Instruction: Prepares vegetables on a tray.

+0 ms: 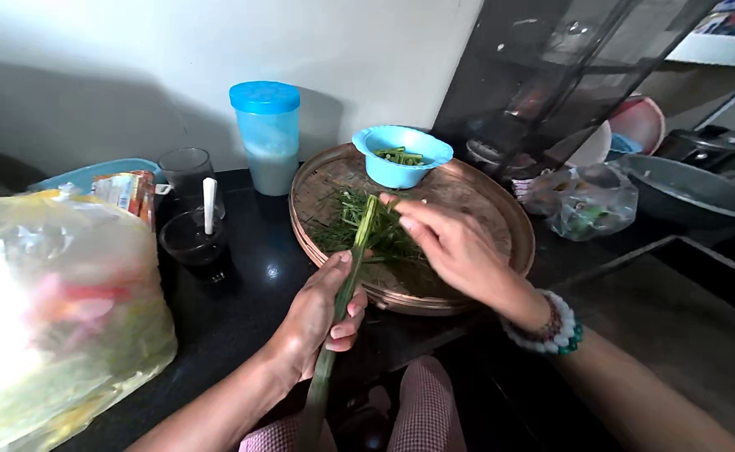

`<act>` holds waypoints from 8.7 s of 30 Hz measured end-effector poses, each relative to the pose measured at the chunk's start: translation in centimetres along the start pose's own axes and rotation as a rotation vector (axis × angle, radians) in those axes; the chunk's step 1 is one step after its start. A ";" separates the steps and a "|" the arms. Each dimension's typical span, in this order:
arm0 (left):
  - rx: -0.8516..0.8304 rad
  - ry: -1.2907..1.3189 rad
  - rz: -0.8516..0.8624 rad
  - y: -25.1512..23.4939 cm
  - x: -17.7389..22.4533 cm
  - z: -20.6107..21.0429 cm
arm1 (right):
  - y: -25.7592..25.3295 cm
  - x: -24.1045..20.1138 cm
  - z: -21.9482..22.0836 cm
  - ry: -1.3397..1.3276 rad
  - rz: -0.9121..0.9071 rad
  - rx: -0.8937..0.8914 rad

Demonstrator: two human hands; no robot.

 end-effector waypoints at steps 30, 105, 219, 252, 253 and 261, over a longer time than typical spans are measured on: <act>0.073 0.084 0.050 -0.3 0.2 0.2 | 2.4 -3.1 2.6 0.063 -0.135 -0.036; 0.052 -0.021 -0.011 0.3 0.0 0.4 | 0.9 -2.0 2.6 0.088 -0.121 0.007; 0.114 -0.002 -0.014 -0.2 0.0 -0.1 | -1.8 -0.9 -1.5 -0.234 0.016 0.017; 0.130 -0.369 0.111 0.0 -0.7 0.7 | -0.5 -4.3 3.8 -0.100 0.034 -0.264; 0.128 -0.359 0.101 -0.1 -0.6 0.7 | -0.7 -4.2 3.7 -0.133 0.059 -0.287; 0.079 -0.288 0.138 0.2 0.3 0.3 | -3.1 -1.1 0.7 -0.341 -0.005 -0.293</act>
Point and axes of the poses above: each hand's wrist, its own y-axis away from the middle knuckle, its own z-axis out of the palm, x = y × z, the point moved 2 cm from there along -y, towards the middle knuckle, and after that the axes turned 1 degree about z, right-handed, at the moved point
